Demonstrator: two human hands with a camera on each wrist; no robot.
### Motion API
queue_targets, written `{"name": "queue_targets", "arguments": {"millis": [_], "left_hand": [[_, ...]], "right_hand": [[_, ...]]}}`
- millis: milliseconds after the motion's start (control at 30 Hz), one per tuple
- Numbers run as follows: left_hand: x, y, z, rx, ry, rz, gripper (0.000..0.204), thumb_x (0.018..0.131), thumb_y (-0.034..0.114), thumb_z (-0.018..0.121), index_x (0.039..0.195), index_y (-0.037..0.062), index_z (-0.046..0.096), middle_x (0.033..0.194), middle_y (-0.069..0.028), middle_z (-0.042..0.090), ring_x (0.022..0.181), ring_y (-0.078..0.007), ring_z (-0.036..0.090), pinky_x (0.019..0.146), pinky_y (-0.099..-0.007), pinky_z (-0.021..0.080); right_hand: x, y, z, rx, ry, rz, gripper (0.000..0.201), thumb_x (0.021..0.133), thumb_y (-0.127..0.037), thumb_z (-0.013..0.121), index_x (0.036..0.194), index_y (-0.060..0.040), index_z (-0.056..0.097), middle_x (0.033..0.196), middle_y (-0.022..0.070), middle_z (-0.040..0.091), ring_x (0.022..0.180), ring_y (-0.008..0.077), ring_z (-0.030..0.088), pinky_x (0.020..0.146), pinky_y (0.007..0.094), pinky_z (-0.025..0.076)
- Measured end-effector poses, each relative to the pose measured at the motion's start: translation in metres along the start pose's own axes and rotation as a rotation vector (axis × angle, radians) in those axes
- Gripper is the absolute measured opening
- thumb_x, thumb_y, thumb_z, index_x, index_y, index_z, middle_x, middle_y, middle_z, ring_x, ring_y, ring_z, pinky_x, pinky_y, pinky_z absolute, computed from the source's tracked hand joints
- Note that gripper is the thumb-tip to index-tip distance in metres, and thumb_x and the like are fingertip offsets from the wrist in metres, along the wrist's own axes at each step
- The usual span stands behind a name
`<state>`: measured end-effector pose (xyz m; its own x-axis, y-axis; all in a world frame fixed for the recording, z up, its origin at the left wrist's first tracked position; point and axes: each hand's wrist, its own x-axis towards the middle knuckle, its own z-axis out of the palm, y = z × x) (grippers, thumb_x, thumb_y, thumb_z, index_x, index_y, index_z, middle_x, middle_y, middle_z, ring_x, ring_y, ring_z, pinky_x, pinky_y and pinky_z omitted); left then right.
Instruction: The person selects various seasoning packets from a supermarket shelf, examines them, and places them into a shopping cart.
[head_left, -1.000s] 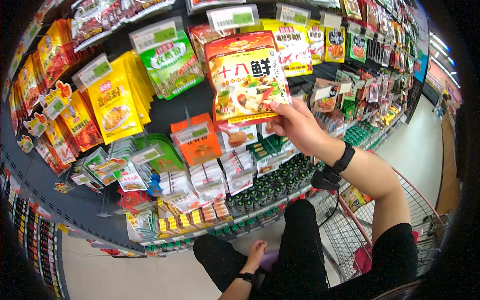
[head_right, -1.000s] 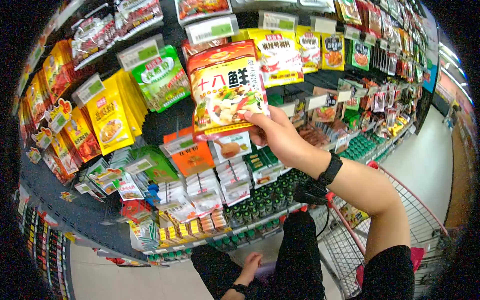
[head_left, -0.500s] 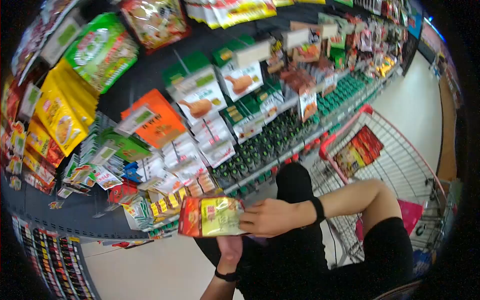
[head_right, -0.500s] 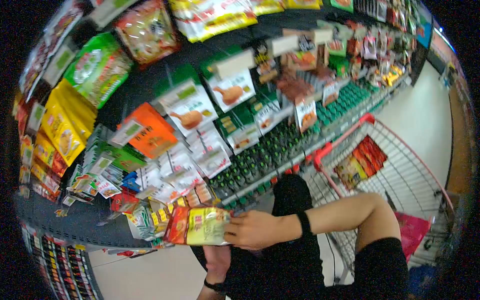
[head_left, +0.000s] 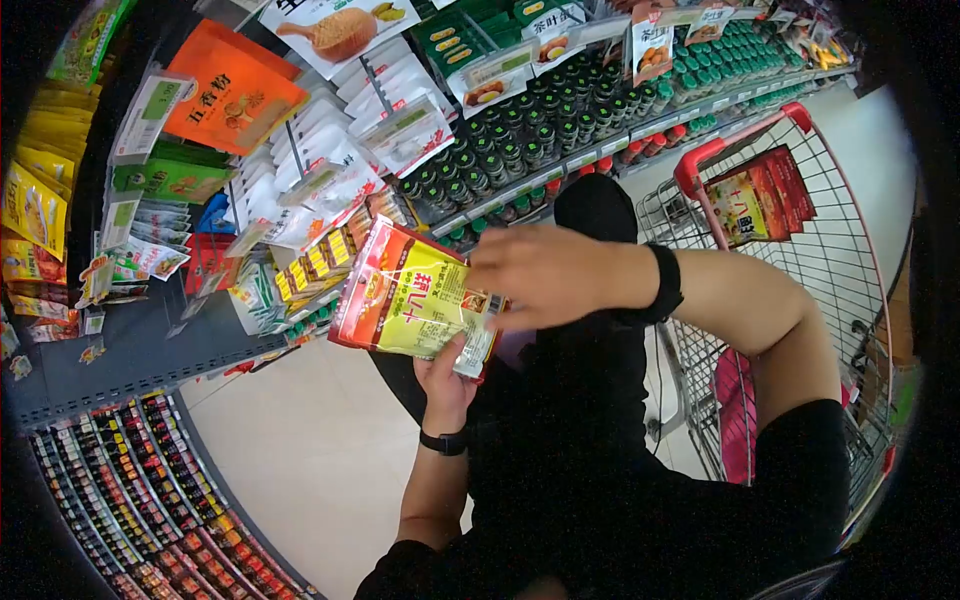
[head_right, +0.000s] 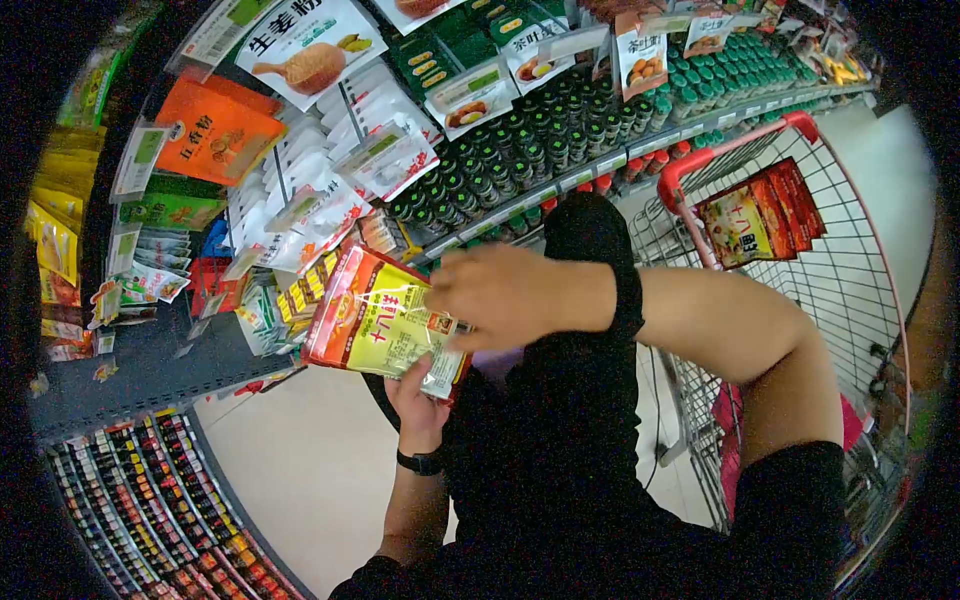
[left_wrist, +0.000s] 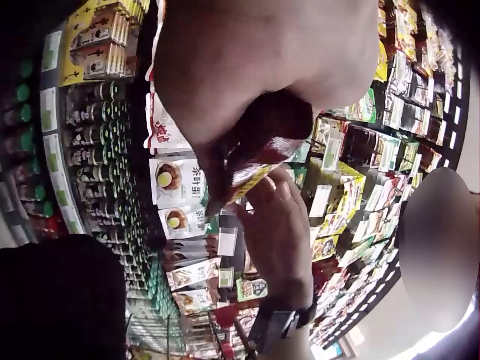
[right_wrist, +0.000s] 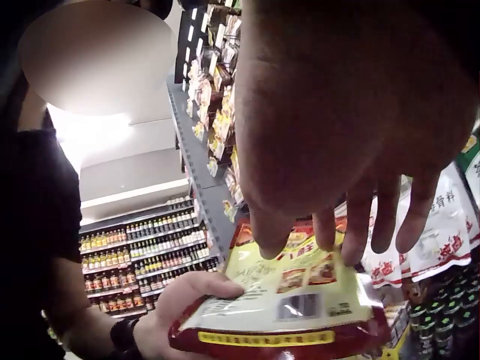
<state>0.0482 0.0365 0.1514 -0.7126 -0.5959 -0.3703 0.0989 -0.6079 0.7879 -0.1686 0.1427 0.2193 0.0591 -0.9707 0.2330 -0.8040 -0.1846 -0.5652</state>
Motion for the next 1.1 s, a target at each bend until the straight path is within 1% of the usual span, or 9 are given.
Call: {"name": "queue_targets", "arguments": {"millis": [133, 300, 400, 500, 600, 733, 867, 1033, 1100], "left_hand": [[0.006, 0.015, 0.005, -0.126, -0.087, 0.028, 0.065, 0.071, 0.002, 0.054, 0.134, -0.0040, 0.041, 0.123, -0.0200, 0.056, 0.113, -0.0344, 0.058, 0.099, -0.0467, 0.048], [0.016, 0.016, -0.016, -0.317, -0.212, -0.063, 0.069, 0.075, 0.012, 0.058, 0.139, -0.0017, 0.037, 0.130, -0.0198, 0.054, 0.117, -0.0353, 0.055, 0.103, -0.0475, 0.043], [0.029, 0.012, -0.018, -0.004, -0.039, 0.006, 0.066, 0.083, 0.009, 0.062, 0.142, 0.0010, 0.032, 0.135, -0.0160, 0.050, 0.119, -0.0320, 0.054, 0.101, -0.0447, 0.044], [0.034, 0.014, 0.018, 0.257, -0.123, 0.181, 0.056, 0.092, 0.009, 0.059, 0.140, 0.0021, 0.032, 0.131, -0.0128, 0.050, 0.116, -0.0255, 0.054, 0.099, -0.0391, 0.045], [0.043, -0.001, 0.004, 0.423, -0.009, 0.291, 0.051, 0.093, 0.012, 0.059, 0.137, 0.0023, 0.035, 0.130, -0.0127, 0.047, 0.120, -0.0223, 0.049, 0.103, -0.0376, 0.040], [0.024, -0.013, 0.025, 0.257, -0.350, 0.468, 0.080, 0.092, 0.059, 0.049, 0.145, 0.0036, 0.029, 0.147, -0.0164, 0.035, 0.136, -0.0314, 0.035, 0.113, -0.0463, 0.026], [0.017, -0.020, -0.005, 0.158, -0.320, 0.182, 0.091, 0.086, 0.069, 0.049, 0.147, 0.0060, 0.025, 0.149, -0.0145, 0.032, 0.136, -0.0305, 0.035, 0.112, -0.0479, 0.029], [0.020, -0.011, 0.002, 0.208, -0.154, 0.049, 0.068, 0.086, 0.010, 0.072, 0.142, 0.0069, 0.032, 0.139, -0.0111, 0.046, 0.123, -0.0220, 0.051, 0.101, -0.0380, 0.045], [0.026, -0.017, -0.018, 0.283, -0.174, 0.031, 0.063, 0.088, 0.009, 0.070, 0.140, 0.0071, 0.035, 0.134, -0.0094, 0.049, 0.117, -0.0202, 0.054, 0.096, -0.0366, 0.048]], "right_hand": [[0.002, 0.008, -0.011, 0.135, 0.087, 0.221, 0.043, 0.081, -0.033, 0.071, 0.106, -0.0007, 0.057, 0.109, 0.0174, 0.060, 0.099, 0.0363, 0.061, 0.082, 0.0431, 0.050], [0.005, 0.017, -0.001, 0.560, -0.115, 0.237, 0.041, 0.086, -0.036, 0.068, 0.099, 0.0015, 0.058, 0.081, 0.0156, 0.065, 0.074, 0.0296, 0.066, 0.064, 0.0388, 0.051], [0.007, 0.014, 0.002, 0.565, -0.191, 0.165, 0.043, 0.089, -0.042, 0.064, 0.086, 0.0001, 0.060, 0.073, 0.0157, 0.063, 0.066, 0.0308, 0.063, 0.056, 0.0411, 0.045], [0.009, 0.013, 0.010, 0.510, 0.039, 0.043, 0.039, 0.087, -0.038, 0.063, 0.078, -0.0006, 0.060, 0.072, 0.0173, 0.063, 0.069, 0.0366, 0.062, 0.063, 0.0447, 0.047], [0.007, -0.002, 0.002, 0.302, 0.196, 0.231, 0.027, 0.079, -0.031, 0.065, 0.075, -0.0045, 0.062, 0.070, 0.0141, 0.065, 0.070, 0.0364, 0.064, 0.061, 0.0464, 0.050], [0.005, -0.013, 0.011, 0.203, 0.123, 0.261, 0.027, 0.078, -0.032, 0.066, 0.089, -0.0069, 0.062, 0.086, 0.0148, 0.064, 0.083, 0.0345, 0.063, 0.066, 0.0464, 0.052], [0.000, -0.018, 0.057, 0.087, 0.013, 0.016, 0.038, 0.078, -0.034, 0.066, 0.103, -0.0046, 0.060, 0.107, 0.0177, 0.056, 0.104, 0.0344, 0.056, 0.081, 0.0467, 0.051], [0.003, -0.003, 0.056, 0.122, -0.192, -0.104, 0.036, 0.078, -0.028, 0.065, 0.102, -0.0014, 0.061, 0.104, 0.0156, 0.056, 0.100, 0.0335, 0.057, 0.085, 0.0438, 0.050], [0.002, -0.006, 0.027, 0.169, -0.116, 0.002, 0.035, 0.077, -0.027, 0.065, 0.102, -0.0028, 0.061, 0.101, 0.0137, 0.056, 0.097, 0.0333, 0.057, 0.082, 0.0427, 0.051]]}}
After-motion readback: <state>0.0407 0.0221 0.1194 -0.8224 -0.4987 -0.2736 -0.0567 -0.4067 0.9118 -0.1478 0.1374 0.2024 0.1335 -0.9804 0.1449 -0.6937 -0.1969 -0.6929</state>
